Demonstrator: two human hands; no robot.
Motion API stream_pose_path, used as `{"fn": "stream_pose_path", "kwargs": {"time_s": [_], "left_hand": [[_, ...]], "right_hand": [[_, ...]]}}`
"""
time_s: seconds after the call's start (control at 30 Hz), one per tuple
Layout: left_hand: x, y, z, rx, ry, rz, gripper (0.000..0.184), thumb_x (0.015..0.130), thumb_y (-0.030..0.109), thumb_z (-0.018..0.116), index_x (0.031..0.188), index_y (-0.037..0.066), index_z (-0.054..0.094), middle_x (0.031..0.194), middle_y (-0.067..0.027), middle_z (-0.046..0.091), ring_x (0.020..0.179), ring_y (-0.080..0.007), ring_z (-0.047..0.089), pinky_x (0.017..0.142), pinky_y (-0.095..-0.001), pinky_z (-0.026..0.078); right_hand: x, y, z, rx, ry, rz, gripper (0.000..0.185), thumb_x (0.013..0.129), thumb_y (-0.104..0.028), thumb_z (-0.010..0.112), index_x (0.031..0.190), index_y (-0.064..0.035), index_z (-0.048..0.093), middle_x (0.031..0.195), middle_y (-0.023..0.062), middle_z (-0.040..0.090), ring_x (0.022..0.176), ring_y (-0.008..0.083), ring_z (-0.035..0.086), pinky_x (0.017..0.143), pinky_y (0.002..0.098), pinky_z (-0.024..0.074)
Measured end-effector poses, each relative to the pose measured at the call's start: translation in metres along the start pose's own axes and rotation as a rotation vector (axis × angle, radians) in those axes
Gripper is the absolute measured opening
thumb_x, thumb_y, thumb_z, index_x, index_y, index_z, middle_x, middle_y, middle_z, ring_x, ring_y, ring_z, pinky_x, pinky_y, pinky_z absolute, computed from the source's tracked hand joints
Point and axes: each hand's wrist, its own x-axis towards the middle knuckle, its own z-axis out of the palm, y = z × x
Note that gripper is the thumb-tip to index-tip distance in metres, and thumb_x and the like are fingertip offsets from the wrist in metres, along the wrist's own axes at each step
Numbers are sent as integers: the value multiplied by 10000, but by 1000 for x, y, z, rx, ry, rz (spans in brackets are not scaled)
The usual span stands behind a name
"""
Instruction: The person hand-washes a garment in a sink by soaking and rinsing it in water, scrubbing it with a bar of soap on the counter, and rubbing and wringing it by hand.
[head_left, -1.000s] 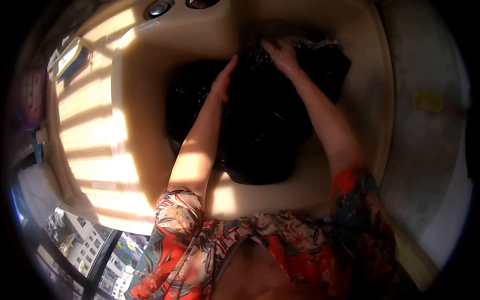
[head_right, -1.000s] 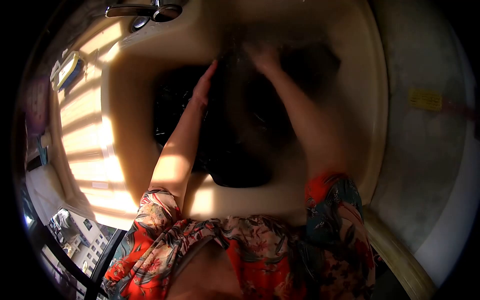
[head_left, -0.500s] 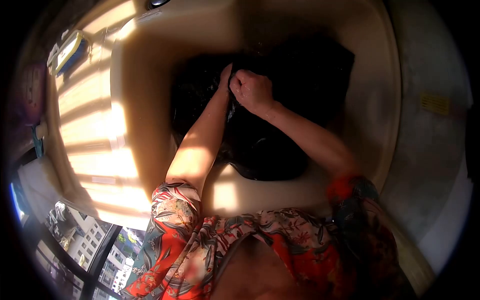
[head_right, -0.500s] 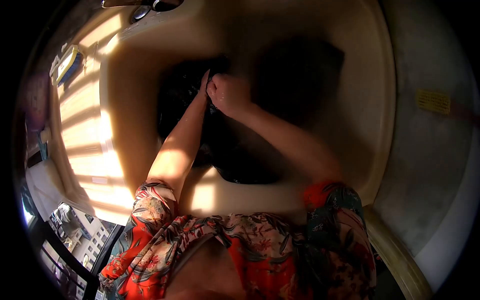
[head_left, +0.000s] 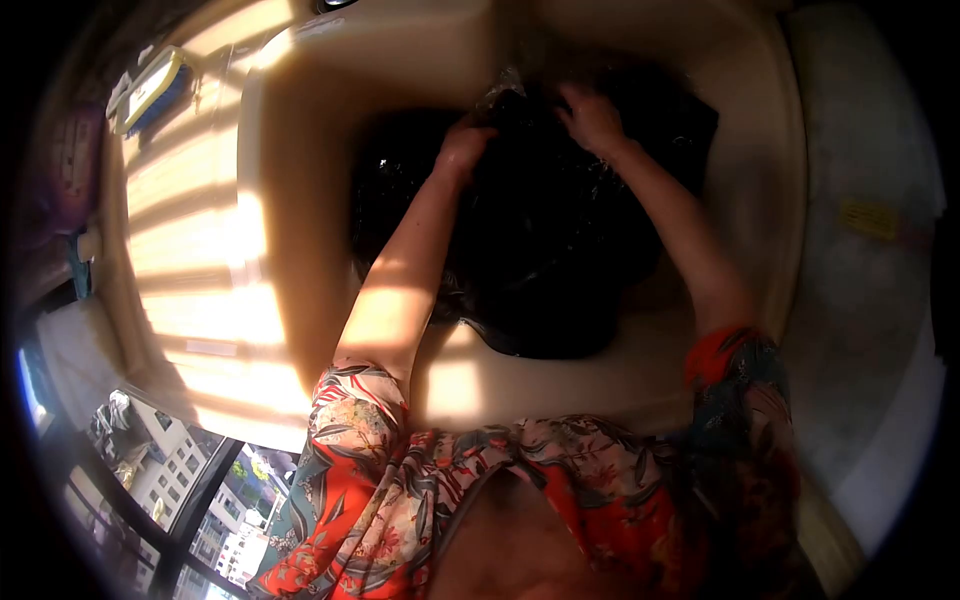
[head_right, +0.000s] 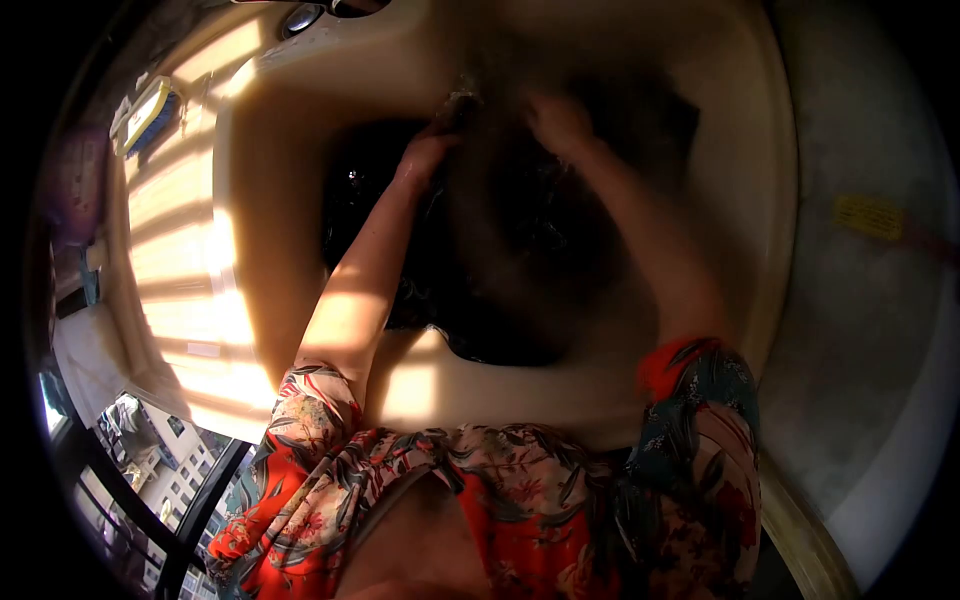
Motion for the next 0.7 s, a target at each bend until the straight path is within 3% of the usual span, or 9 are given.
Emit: {"fn": "stream_pose_path", "kwargs": {"time_s": [0.07, 0.17, 0.27, 0.33, 0.47, 0.5, 0.57, 0.67, 0.7], "left_hand": [[-5, 5, -1, -61, 37, -77, 497, 842, 263, 581, 1254, 4, 477, 1220, -139, 530, 1099, -253, 505, 911, -331, 399], [-5, 17, 13, -423, 11, -271, 488, 861, 348, 573, 1219, 23, 504, 1174, -117, 549, 1064, -234, 520, 876, -311, 421], [28, -27, 8, -703, -164, -164, 460, 872, 428, 541, 1144, 57, 536, 1040, -74, 577, 958, -192, 544, 839, -268, 436], [-11, -4, 18, -172, -7, 255, 334, 875, 356, 524, 1032, 65, 570, 919, -75, 598, 894, -206, 560, 833, -295, 434], [14, -24, 16, 734, -11, 223, 316, 857, 257, 492, 952, -37, 559, 883, -100, 618, 890, -232, 574, 812, -310, 430], [-24, 33, 50, 165, 64, -149, 349, 858, 261, 514, 1015, -48, 559, 945, -126, 625, 882, -250, 593, 784, -342, 451], [-30, 47, 49, -68, 227, -159, 393, 849, 278, 561, 1066, -49, 553, 1002, -137, 619, 882, -247, 602, 768, -355, 473], [-15, 42, 10, -499, 22, -326, 410, 836, 307, 597, 1104, -2, 564, 1036, -122, 611, 918, -244, 585, 839, -330, 468], [-20, 48, 12, -498, 30, -308, 406, 840, 307, 593, 1104, 0, 564, 1035, -122, 611, 920, -244, 585, 837, -328, 468]], "right_hand": [[19, 54, 28, 209, 81, -47, 301, 836, -284, 587, 1046, -70, 608, 1011, 151, 626, 906, 324, 593, 793, 391, 472], [9, -33, -9, 226, 137, 365, 250, 821, -286, 605, 945, -71, 630, 936, 131, 638, 806, 287, 615, 705, 385, 482], [-45, -134, -40, 520, 203, 4, 217, 809, -286, 601, 809, -69, 616, 810, 133, 618, 711, 290, 606, 614, 367, 472], [-52, -146, -38, 458, 264, -133, 201, 812, -268, 582, 761, -75, 598, 738, 138, 599, 668, 296, 593, 586, 365, 467], [-3, -71, 15, 475, 226, 123, 215, 833, -262, 509, 753, -73, 575, 711, 151, 580, 651, 296, 569, 591, 365, 441], [1, -47, 21, 479, 165, 53, 256, 840, -305, 502, 798, -62, 574, 770, 155, 602, 731, 313, 581, 644, 374, 442], [12, -29, 6, 284, 69, 215, 376, 845, -414, 503, 887, -51, 593, 863, 157, 634, 845, 339, 601, 743, 405, 456], [29, 24, -35, 325, 103, 523, 608, 826, -558, 507, 1064, -7, 597, 939, 167, 645, 912, 324, 607, 769, 414, 473], [29, 24, -30, 305, 317, 517, 650, 821, -594, 499, 1036, 10, 609, 1035, 149, 626, 947, 295, 602, 767, 400, 476]]}}
